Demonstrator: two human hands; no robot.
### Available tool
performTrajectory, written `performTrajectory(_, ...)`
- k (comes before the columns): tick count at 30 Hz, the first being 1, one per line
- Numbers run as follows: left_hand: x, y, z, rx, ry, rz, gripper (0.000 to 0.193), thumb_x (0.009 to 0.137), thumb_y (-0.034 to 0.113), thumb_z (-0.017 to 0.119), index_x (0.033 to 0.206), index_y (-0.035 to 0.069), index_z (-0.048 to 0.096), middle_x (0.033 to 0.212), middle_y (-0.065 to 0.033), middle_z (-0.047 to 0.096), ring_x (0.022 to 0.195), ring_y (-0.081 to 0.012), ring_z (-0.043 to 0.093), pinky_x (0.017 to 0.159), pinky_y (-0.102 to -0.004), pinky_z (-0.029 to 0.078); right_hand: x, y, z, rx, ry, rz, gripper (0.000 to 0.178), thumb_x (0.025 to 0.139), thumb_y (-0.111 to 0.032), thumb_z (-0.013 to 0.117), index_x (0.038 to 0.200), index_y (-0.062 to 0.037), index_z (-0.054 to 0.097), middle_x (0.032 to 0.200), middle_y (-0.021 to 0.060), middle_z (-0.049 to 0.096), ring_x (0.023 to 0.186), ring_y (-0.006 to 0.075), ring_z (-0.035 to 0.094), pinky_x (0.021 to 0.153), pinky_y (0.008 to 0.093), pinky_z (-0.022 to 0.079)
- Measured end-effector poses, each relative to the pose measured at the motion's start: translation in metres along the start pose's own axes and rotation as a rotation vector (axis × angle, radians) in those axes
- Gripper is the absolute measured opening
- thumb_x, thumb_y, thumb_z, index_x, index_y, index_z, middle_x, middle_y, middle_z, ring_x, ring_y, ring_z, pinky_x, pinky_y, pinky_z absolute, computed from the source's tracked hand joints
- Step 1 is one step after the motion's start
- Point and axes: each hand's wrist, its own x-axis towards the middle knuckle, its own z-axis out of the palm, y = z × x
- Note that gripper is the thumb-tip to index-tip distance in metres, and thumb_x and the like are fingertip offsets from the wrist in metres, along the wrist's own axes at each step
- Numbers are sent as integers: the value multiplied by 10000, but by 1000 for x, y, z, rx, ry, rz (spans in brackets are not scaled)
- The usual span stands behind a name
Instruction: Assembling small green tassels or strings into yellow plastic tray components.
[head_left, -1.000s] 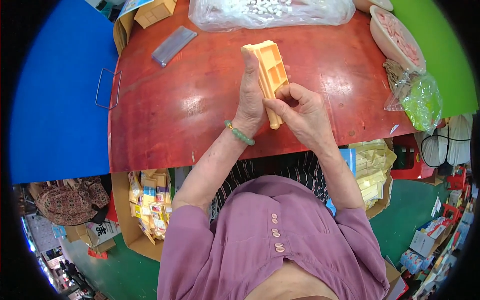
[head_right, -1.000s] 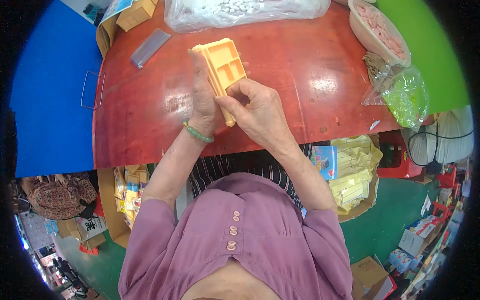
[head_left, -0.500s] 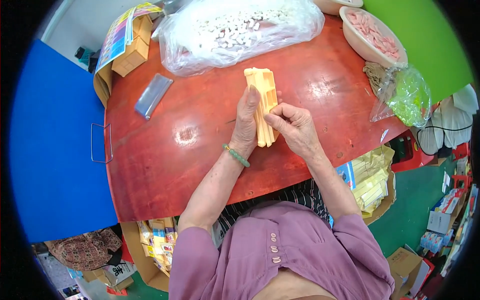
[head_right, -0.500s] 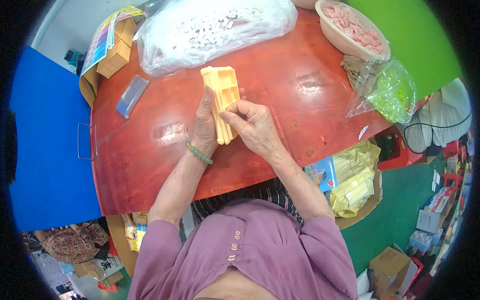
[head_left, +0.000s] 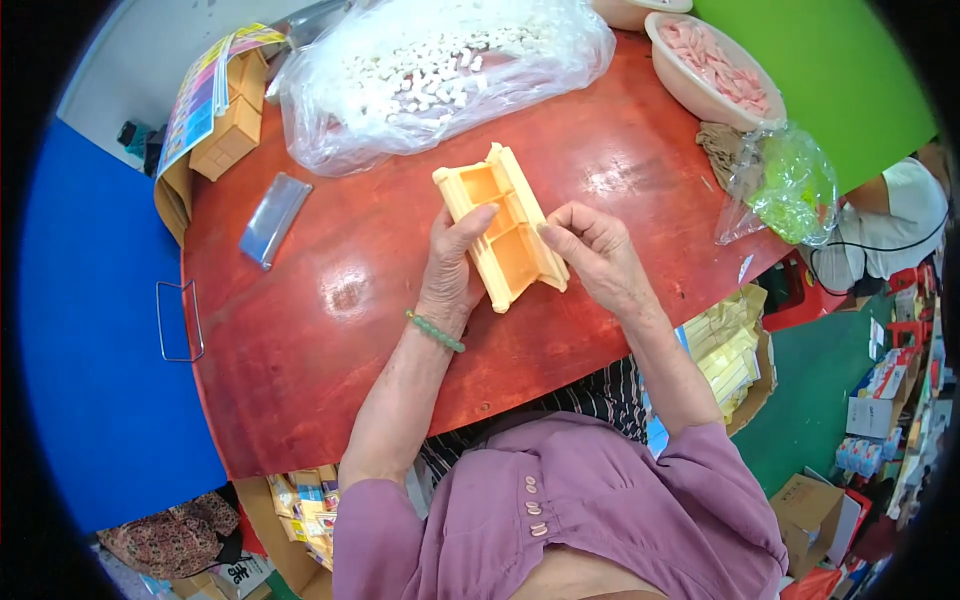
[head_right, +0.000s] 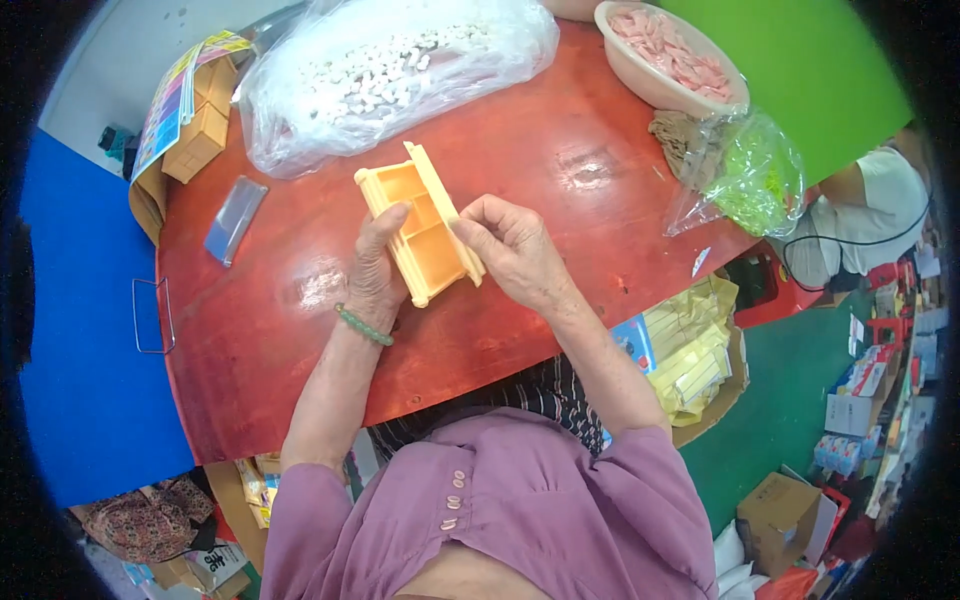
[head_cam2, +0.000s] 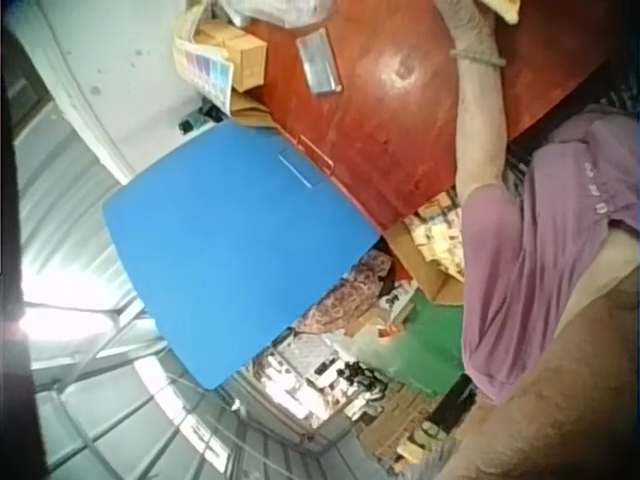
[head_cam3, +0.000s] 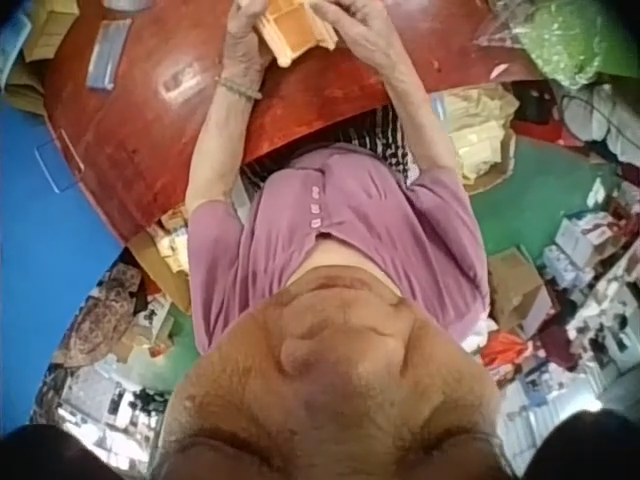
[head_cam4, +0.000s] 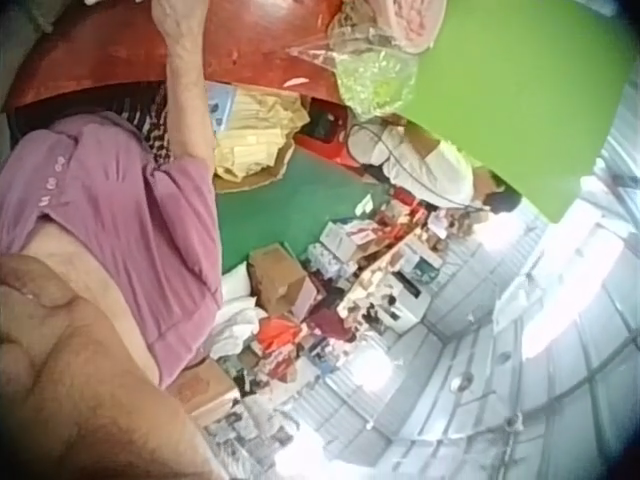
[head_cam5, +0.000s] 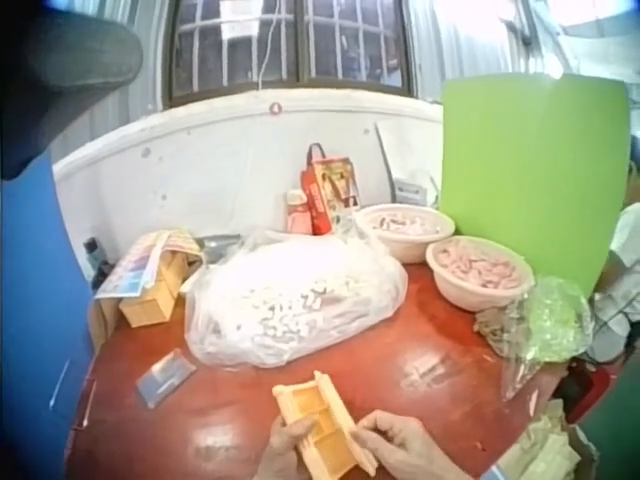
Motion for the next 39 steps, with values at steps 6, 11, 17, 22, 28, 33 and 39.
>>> performTrajectory(6, -4, -5, 4, -166, 7, -77, 416, 835, 195, 595, 1189, 2, 489, 1063, -103, 596, 948, -211, 614, 866, -360, 511, -10, -14, 7, -342, 65, -13, 97, 895, -80, 622, 846, 2, 605, 717, -32, 568, 636, 18, 510, 518, 188, 410)
performTrajectory(11, -3, -6, 2, -282, 28, -129, 435, 838, 209, 574, 1199, -21, 496, 1113, -146, 603, 1004, -249, 612, 888, -388, 507, -6, -9, 7, -915, 150, -465, 100, 799, -47, 668, 794, -2, 580, 690, 111, 582, 562, 221, 594, 497, 319, 466)
performTrajectory(17, -3, 0, 11, -198, -1, -157, 509, 869, 261, 526, 1268, -45, 444, 1154, -188, 583, 1037, -291, 610, 879, -407, 520, 9, 9, -28, -1088, 233, -372, 91, 782, -49, 651, 760, 2, 580, 748, 150, 613, 677, 330, 617, 576, 410, 486)
performTrajectory(22, 2, -5, 10, -187, 32, -179, 591, 955, 472, 413, 1270, -27, 443, 1172, -175, 563, 1043, -278, 600, 871, -433, 526, 36, 24, -81, -1328, 314, -200, 176, 831, -167, 617, 782, 2, 611, 801, 166, 637, 751, 348, 632, 654, 437, 496)
performTrajectory(28, 0, -8, 10, -316, 35, -179, 704, 951, 578, 283, 1288, -21, 438, 1178, -211, 555, 1063, -328, 584, 908, -466, 495, 49, 31, -110, -1478, 414, -118, 195, 861, -193, 586, 804, -10, 619, 824, 165, 642, 760, 354, 634, 667, 450, 509)
performTrajectory(33, -1, -14, 10, -434, 24, -182, 662, 953, 548, 316, 1292, -6, 445, 1196, -230, 553, 1091, -344, 573, 895, -479, 501, 57, 40, -133, -1559, 446, -201, 208, 870, -200, 566, 802, -11, 620, 821, 178, 639, 743, 364, 632, 662, 457, 507)
performTrajectory(39, -4, -18, 18, -420, 13, -209, 667, 942, 578, 308, 1295, 28, 443, 1172, -186, 571, 1057, -299, 593, 807, -483, 543, 58, 40, -178, -1666, 434, -275, 208, 888, -209, 516, 813, -67, 650, 826, 160, 634, 755, 343, 634, 660, 448, 511)
